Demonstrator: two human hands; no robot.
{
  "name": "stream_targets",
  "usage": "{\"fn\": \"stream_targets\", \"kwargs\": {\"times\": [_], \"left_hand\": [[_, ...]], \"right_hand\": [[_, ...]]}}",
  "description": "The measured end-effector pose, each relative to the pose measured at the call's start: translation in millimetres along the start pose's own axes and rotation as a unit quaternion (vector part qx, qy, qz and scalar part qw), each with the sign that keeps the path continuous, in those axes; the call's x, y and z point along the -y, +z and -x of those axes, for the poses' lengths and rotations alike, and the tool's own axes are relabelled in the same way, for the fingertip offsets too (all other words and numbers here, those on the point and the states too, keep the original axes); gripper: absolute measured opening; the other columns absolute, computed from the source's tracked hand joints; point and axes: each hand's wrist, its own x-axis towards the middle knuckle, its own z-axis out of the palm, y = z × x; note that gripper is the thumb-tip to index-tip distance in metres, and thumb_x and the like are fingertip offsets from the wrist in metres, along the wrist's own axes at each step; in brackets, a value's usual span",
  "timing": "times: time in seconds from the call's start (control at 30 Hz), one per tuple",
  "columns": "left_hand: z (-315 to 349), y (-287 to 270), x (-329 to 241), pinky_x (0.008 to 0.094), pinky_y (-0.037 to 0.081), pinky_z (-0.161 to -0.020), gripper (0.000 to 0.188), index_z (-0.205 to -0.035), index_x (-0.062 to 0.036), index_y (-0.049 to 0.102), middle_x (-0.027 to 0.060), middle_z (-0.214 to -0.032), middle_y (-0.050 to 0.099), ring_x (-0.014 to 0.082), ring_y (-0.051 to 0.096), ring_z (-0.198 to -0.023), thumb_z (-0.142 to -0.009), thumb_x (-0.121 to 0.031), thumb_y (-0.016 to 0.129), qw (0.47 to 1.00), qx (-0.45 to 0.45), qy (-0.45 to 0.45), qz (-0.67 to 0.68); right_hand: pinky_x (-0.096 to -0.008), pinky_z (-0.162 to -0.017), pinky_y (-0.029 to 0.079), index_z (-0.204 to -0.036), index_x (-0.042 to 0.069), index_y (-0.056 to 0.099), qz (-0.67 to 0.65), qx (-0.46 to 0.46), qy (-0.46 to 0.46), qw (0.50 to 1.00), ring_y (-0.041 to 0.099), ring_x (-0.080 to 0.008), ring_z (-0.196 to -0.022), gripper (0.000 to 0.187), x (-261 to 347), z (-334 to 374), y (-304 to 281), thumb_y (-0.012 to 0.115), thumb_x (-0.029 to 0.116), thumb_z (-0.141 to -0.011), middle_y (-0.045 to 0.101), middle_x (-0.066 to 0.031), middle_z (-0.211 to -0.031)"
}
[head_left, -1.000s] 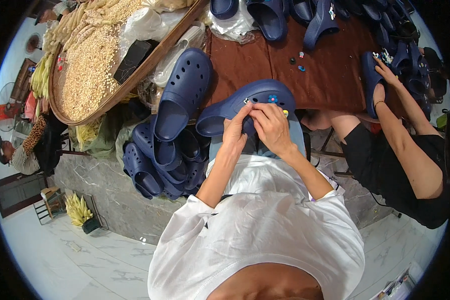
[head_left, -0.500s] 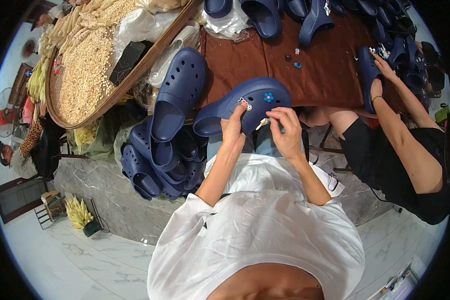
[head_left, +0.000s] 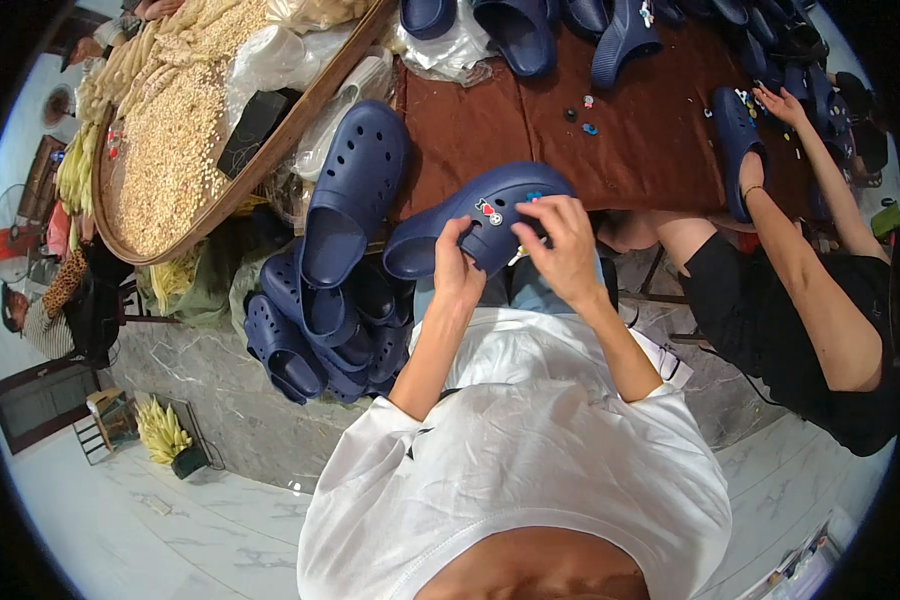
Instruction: The recorder is attaching decorative charms to blue clog-style shoes.
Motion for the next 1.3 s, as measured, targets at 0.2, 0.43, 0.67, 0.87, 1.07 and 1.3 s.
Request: {"fn": "stream_targets", "kwargs": {"times": [0.2,0.43,0.67,0.87,1.07,1.3], "left_hand": [[9,-1,-1,0.0408,0.051,-0.094,0.025,-0.109,0.0018,0.053,0.0132,-0.106,0.063,0.0256,0.064,-0.097,-0.088,-0.011,0.051,1.000,0.008,-0.006,-0.021],[3,-17,-3,0.0395,0.054,-0.090,0.019,-0.105,0.0023,0.053,0.0124,-0.104,0.062,0.0228,0.065,-0.095,-0.087,-0.001,0.052,0.997,-0.036,0.069,-0.018],[11,-14,5,0.0319,0.049,-0.081,0.020,-0.106,-0.0038,0.055,0.0067,-0.103,0.061,0.0162,0.060,-0.091,-0.086,-0.005,0.056,0.996,-0.020,0.069,-0.056],[23,-7,3,0.0416,0.049,-0.093,0.019,-0.106,-0.0047,0.053,0.0077,-0.111,0.060,0.0216,0.060,-0.103,-0.087,-0.002,0.054,0.993,0.011,0.083,-0.078],[28,3,2,0.0408,0.048,-0.092,0.020,-0.108,-0.0054,0.053,0.0077,-0.112,0.061,0.0193,0.060,-0.102,-0.088,-0.004,0.054,0.990,0.008,0.087,-0.111],[28,0,7,0.0214,0.047,-0.071,0.022,-0.112,-0.0007,0.059,0.0035,-0.100,0.065,0.0084,0.060,-0.082,-0.090,-0.006,0.058,0.983,0.015,0.118,-0.143]], "right_hand": [[-0.0376,-0.077,0.042,-0.100,0.009,0.068,0.014,0.068,-0.010,0.998,0.055,-0.0251,-0.088,0.018,3,-5,14,0.068,0.015,-0.082,0.057,-0.0049,-0.092],[-0.0374,-0.076,0.047,-0.097,0.006,0.067,-0.019,-0.103,0.072,0.992,0.060,-0.0295,-0.086,0.012,-68,-34,-5,0.058,0.008,-0.089,0.061,-0.0121,-0.090],[-0.0426,-0.086,0.044,-0.108,0.010,0.064,0.132,-0.073,0.074,0.986,0.055,-0.0336,-0.098,0.025,-171,-67,10,0.067,0.019,-0.084,0.057,-0.0129,-0.104],[-0.0431,-0.079,0.046,-0.101,0.011,0.062,0.173,-0.056,0.089,0.979,0.056,-0.0328,-0.090,0.018,-187,-72,15,0.067,0.019,-0.085,0.055,-0.0122,-0.096],[-0.0344,-0.075,0.048,-0.099,0.005,0.063,-0.019,-0.060,0.102,0.993,0.063,-0.0246,-0.085,0.012,-124,-64,1,0.057,0.014,-0.092,0.064,-0.0112,-0.090],[-0.0331,-0.077,0.046,-0.092,0.004,0.066,-0.197,0.180,0.035,0.963,0.060,-0.0232,-0.083,0.010,4,-44,0,0.061,0.011,-0.088,0.064,-0.0074,-0.087]]}}
